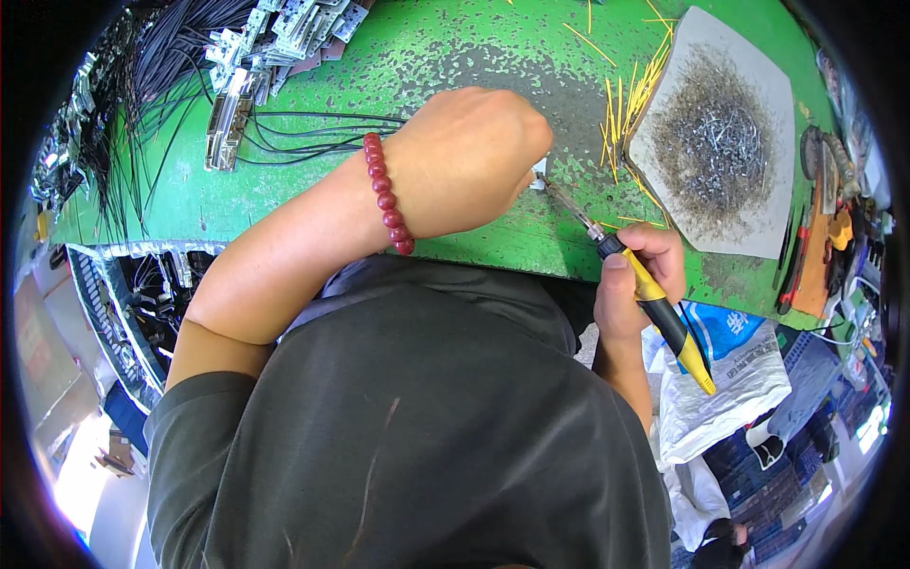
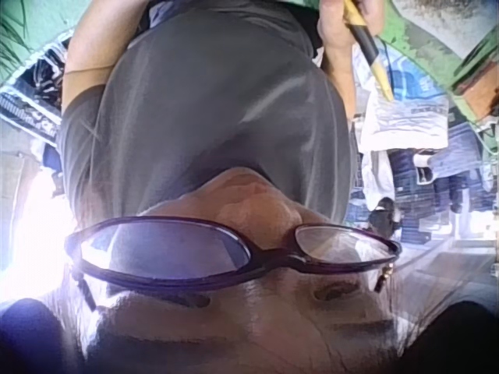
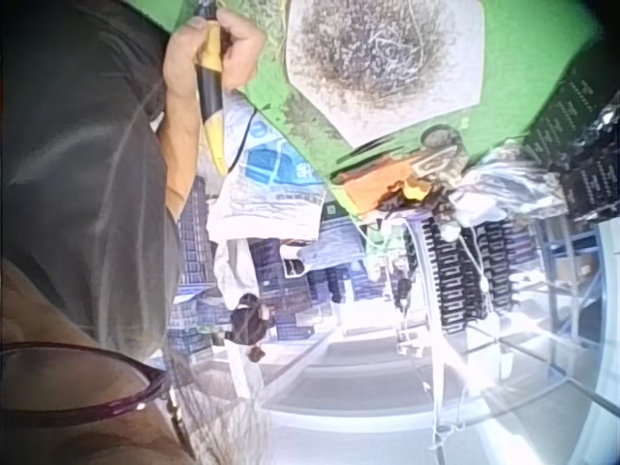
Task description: Soldering wires onto circuit boards and assembling toy components at a factory workbench.
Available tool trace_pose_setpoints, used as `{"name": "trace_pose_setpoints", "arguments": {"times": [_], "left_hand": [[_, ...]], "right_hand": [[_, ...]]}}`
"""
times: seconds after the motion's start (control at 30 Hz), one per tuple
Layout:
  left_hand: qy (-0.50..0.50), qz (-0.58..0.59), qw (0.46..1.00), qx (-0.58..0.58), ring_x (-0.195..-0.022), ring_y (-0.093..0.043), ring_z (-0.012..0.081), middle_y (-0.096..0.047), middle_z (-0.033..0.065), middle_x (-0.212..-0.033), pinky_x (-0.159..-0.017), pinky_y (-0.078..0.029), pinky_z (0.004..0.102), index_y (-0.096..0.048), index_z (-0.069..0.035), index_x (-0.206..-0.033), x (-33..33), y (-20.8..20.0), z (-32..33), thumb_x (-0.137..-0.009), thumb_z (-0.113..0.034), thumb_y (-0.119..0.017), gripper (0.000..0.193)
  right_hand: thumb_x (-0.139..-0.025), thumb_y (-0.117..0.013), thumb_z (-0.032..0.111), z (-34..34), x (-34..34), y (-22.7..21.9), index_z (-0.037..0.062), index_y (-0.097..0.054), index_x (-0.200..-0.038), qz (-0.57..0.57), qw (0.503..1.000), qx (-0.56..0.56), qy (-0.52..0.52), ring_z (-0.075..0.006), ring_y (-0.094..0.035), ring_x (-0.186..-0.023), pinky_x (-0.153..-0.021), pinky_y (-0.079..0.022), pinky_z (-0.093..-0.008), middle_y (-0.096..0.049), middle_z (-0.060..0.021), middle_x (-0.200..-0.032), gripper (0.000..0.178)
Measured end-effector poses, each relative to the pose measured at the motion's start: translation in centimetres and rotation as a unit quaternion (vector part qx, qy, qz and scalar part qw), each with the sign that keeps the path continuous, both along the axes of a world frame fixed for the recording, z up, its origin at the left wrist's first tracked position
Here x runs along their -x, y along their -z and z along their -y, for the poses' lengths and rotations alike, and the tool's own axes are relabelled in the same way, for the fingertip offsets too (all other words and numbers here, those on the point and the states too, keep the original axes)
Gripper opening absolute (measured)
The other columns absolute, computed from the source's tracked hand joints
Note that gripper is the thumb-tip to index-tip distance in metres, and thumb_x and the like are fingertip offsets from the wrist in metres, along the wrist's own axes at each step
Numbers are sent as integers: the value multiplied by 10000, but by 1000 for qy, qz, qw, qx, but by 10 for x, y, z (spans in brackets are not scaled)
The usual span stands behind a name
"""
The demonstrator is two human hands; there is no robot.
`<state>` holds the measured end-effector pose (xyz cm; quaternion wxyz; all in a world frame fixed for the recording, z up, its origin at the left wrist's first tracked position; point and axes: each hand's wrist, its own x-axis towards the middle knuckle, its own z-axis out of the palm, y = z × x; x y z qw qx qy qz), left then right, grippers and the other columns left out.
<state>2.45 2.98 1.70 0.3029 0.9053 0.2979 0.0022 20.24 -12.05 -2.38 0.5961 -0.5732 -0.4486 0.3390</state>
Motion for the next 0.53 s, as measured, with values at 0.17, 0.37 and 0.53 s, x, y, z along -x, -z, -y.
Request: {"name": "trace_pose_setpoints", "arguments": {"times": [0.17, 0.37, 0.53], "left_hand": [[-3, 4, 1000, 1, -793, -599, 398, -607, 195, -808, -698, -484, 475, -612, 16, -768, 0, 2, 0, -793, -114, -620, 133], [-8, -1, 1000, 10, -790, -599, 394, -608, 190, -802, -695, -484, 474, -610, 11, -763, 0, 2, -1, -789, -115, -612, 129], [-6, -3, 1000, 3, -793, -599, 393, -611, 191, -806, -695, -485, 471, -611, 3, -762, 0, 4, -1, -784, -119, -617, 125]], "right_hand": [[-794, -721, 171, 0, 0, -3, 11, -561, -911, 16, 1000, 14, -7, -64, -453, -645, -585, -371, -214, -567, -41, -818, 254], [-796, -721, 174, 0, 0, 2, 16, -551, -921, 20, 1000, -16, -1, -74, -459, -667, -604, -372, -222, -565, -46, -821, 263], [-799, -734, 189, 3, 1, 4, 27, -547, -950, -11, 1000, -22, 7, -100, -472, -712, -645, -379, -236, -568, -70, -858, 290]]}}
